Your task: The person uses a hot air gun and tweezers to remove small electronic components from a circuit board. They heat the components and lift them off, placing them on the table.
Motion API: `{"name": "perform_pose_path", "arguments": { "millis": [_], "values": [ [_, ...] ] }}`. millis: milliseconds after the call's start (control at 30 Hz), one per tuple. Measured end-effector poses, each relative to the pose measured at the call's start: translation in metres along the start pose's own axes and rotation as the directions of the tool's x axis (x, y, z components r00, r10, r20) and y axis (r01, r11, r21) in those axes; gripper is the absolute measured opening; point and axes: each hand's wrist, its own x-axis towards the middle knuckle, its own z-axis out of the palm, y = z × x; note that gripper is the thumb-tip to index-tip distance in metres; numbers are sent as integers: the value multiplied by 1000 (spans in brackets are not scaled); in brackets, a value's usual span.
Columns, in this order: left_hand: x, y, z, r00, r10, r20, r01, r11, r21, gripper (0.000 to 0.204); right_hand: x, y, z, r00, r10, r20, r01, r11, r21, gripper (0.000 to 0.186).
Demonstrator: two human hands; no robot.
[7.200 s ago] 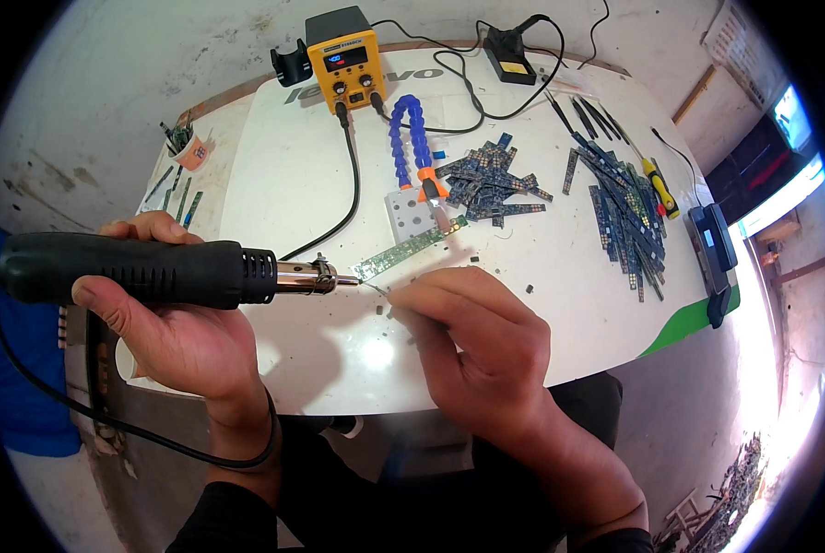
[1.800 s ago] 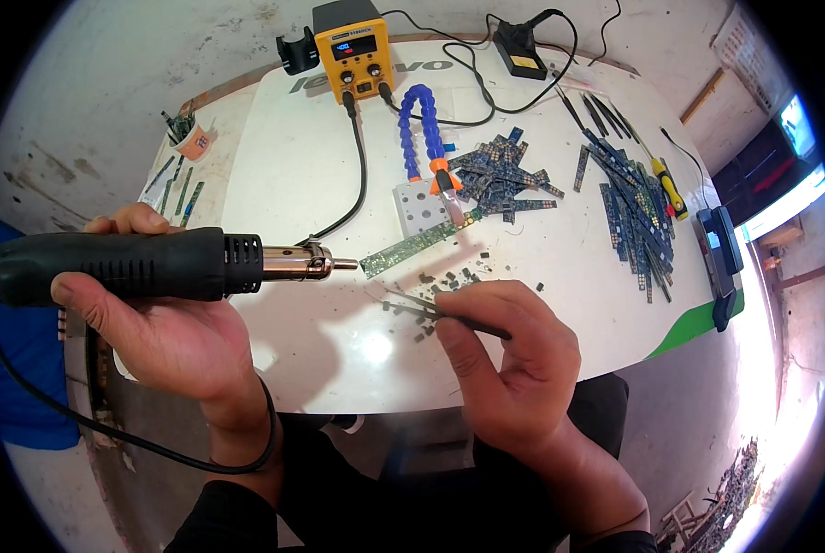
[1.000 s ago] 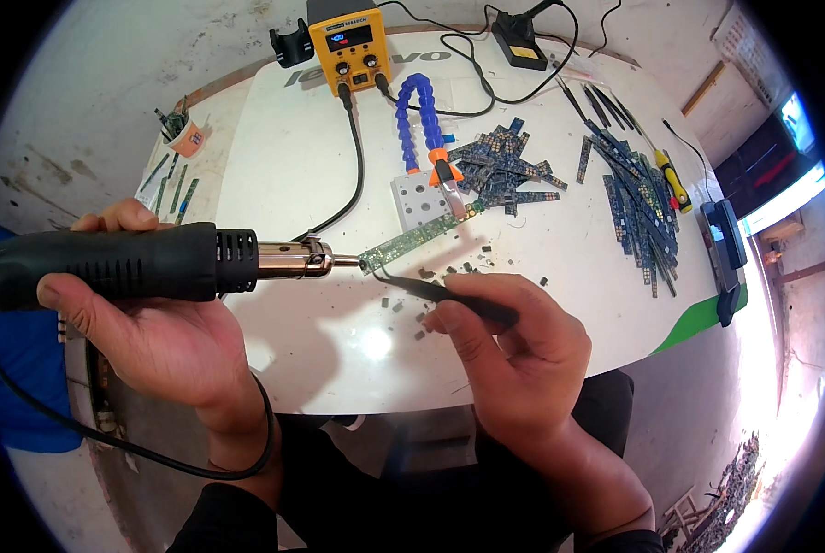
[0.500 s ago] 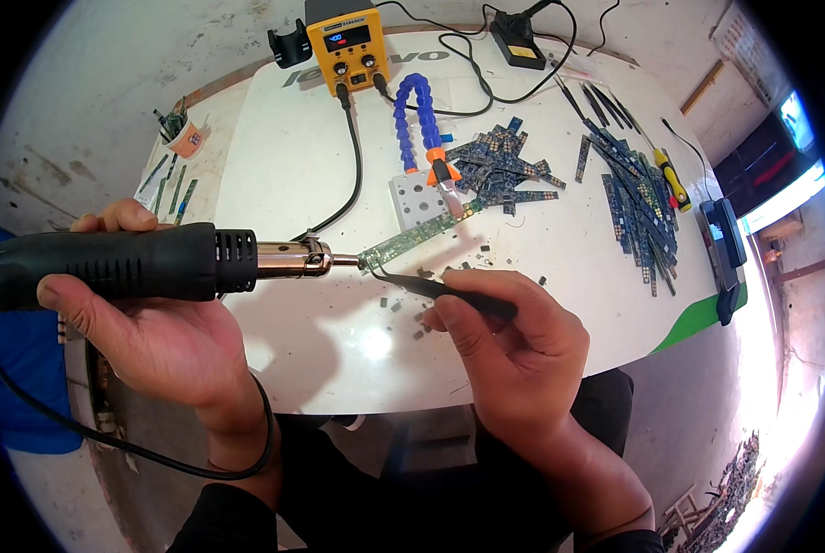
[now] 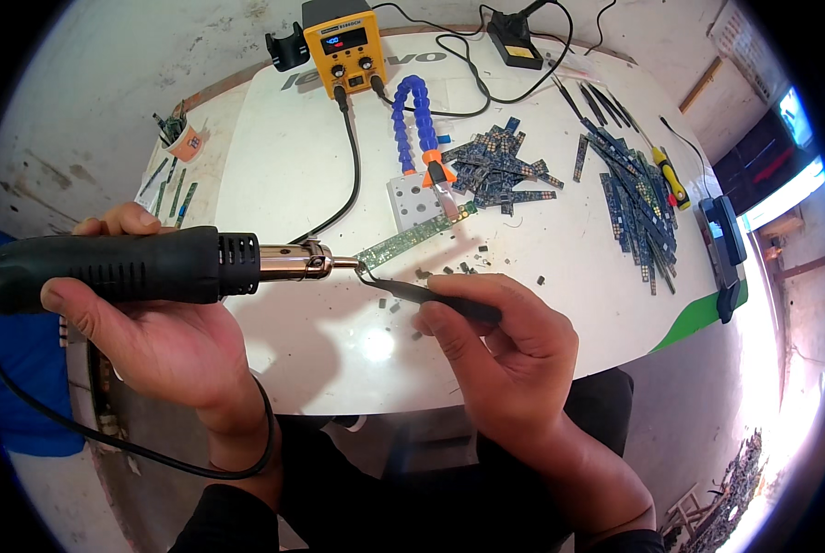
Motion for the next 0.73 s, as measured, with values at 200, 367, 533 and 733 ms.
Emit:
{"name": "perform_pose_path", "arguments": {
  "millis": [200, 367, 533, 733],
  "values": [
    [0, 0, 1, 1000, 15, -3, -15, 1000, 13, 58, 0, -2, -1, 1000, -4, -2, 4, 1000, 1, 21],
    [0, 0, 2, 1000, 12, -8, -12, 1000, 9, 58, -1, -2, 1, 999, -43, 23, 44, 999, -18, 21],
    [-1, 1, 1, 1000, 5, 16, -5, 1000, 15, 59, 1, -2, -2, 998, -61, -1, 61, 997, -53, 21],
    [0, 2, -1, 1000, 2, 10, -2, 1000, 20, 60, 3, 1, -2, 994, -113, -11, 112, 992, -54, 21]
  ]
}}
